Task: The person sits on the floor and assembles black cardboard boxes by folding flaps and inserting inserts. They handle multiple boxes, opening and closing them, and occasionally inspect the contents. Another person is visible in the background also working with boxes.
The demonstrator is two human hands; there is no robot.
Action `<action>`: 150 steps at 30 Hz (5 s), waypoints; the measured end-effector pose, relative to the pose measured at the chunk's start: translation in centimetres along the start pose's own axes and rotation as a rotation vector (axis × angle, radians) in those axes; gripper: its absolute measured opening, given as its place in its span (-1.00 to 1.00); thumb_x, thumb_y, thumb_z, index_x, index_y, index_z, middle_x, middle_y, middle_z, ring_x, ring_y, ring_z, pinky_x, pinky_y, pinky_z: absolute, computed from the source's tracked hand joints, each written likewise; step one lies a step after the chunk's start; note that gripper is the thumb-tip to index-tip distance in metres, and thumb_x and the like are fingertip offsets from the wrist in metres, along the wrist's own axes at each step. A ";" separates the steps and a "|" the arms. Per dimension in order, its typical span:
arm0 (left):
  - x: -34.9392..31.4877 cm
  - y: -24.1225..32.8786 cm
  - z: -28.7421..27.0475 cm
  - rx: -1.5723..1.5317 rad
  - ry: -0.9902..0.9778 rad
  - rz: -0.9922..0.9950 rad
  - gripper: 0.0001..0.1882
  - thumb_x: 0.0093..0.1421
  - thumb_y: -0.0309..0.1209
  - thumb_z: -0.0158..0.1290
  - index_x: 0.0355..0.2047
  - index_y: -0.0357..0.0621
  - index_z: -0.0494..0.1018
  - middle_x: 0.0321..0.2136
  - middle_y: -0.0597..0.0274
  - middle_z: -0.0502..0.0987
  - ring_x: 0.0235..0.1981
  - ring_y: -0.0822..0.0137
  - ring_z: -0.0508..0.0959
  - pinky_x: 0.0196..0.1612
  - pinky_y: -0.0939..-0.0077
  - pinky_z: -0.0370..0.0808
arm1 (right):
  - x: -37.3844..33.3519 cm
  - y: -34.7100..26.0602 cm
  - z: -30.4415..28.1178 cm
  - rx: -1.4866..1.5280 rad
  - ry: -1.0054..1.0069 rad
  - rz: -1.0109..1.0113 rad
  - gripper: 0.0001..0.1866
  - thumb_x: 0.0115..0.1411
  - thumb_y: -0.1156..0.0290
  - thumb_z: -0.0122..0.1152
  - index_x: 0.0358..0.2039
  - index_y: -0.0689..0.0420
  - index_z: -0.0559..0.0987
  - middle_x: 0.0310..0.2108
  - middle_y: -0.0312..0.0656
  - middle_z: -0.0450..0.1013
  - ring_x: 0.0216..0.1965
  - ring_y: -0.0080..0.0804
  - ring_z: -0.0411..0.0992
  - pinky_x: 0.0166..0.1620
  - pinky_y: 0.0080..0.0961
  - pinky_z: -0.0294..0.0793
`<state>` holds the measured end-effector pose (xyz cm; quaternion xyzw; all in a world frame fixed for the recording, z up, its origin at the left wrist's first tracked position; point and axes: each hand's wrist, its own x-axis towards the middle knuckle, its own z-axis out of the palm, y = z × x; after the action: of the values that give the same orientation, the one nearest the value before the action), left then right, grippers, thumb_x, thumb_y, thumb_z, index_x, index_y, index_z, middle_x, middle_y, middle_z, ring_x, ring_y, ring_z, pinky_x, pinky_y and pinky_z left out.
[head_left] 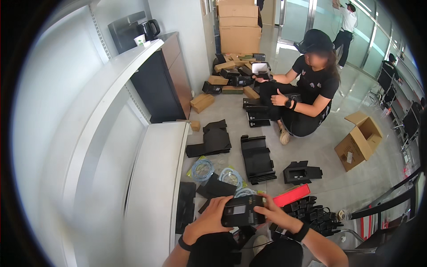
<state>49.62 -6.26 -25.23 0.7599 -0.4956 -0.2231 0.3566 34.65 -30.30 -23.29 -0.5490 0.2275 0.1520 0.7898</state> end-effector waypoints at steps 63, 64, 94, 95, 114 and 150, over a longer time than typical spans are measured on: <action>1.6 -6.7 3.6 -0.019 -0.130 -0.165 0.41 -0.27 -0.37 0.59 0.51 0.02 -0.09 0.42 -0.05 -0.04 0.40 -0.06 0.16 0.40 0.09 0.23 | 3.0 9.1 -3.4 -0.093 0.089 -0.191 -0.22 0.03 0.48 0.25 0.31 0.13 0.25 0.17 -0.17 0.30 0.11 -0.37 0.39 0.10 -0.42 0.47; 1.5 -6.7 3.3 -0.080 -0.071 -0.147 0.42 -0.26 -0.36 0.59 0.51 0.01 -0.11 0.42 -0.05 -0.03 0.41 -0.05 0.16 0.40 0.09 0.23 | 3.3 9.5 -3.5 -0.014 0.074 -0.210 -0.21 0.02 0.47 0.27 0.30 0.14 0.24 0.17 -0.16 0.29 0.13 -0.37 0.37 0.13 -0.42 0.46; 0.3 -7.4 6.7 -0.740 0.188 -0.095 0.47 -0.09 -0.31 0.47 0.51 -0.06 -0.49 0.47 -0.10 -0.11 0.50 0.02 -0.02 0.44 0.08 0.02 | 5.7 12.8 -0.6 -0.374 0.083 -0.805 -0.05 0.01 0.49 0.53 0.32 0.22 0.13 0.23 0.13 0.23 0.21 -0.06 0.39 0.22 -0.17 0.48; 0.2 -7.3 6.6 -0.713 0.174 -0.076 0.47 -0.08 -0.31 0.47 0.51 -0.06 -0.49 0.47 -0.08 -0.10 0.50 0.03 -0.01 0.44 0.08 0.04 | 5.8 12.3 -0.7 -0.402 0.065 -0.804 -0.06 0.01 0.48 0.53 0.32 0.23 0.14 0.24 0.13 0.22 0.21 -0.05 0.39 0.23 -0.17 0.48; 2.5 -5.1 6.1 -1.464 0.263 -0.593 -0.04 0.31 -0.17 0.21 0.48 0.17 -0.23 0.30 0.13 0.22 0.28 0.16 0.36 0.24 -0.04 0.39 | 6.2 10.7 0.9 -0.598 0.288 -0.932 0.14 -0.17 0.47 0.64 0.39 0.07 0.12 0.35 0.18 0.20 0.28 0.16 0.34 0.20 -0.14 0.49; 2.0 -2.5 5.2 0.003 0.354 0.502 -0.34 0.01 -0.07 0.44 0.12 0.05 0.59 0.10 0.06 0.43 0.08 0.00 0.44 0.17 -0.03 0.38 | 6.3 20.5 -11.3 1.045 -0.149 -0.235 -0.06 -0.21 0.15 0.28 0.27 0.25 0.43 0.19 0.07 0.48 0.15 0.00 0.50 0.26 -0.13 0.45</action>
<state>48.31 -9.12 -30.51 0.6414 -0.5983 0.0087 0.4803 27.82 -33.73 -46.24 -0.0927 0.1533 -0.0325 0.9833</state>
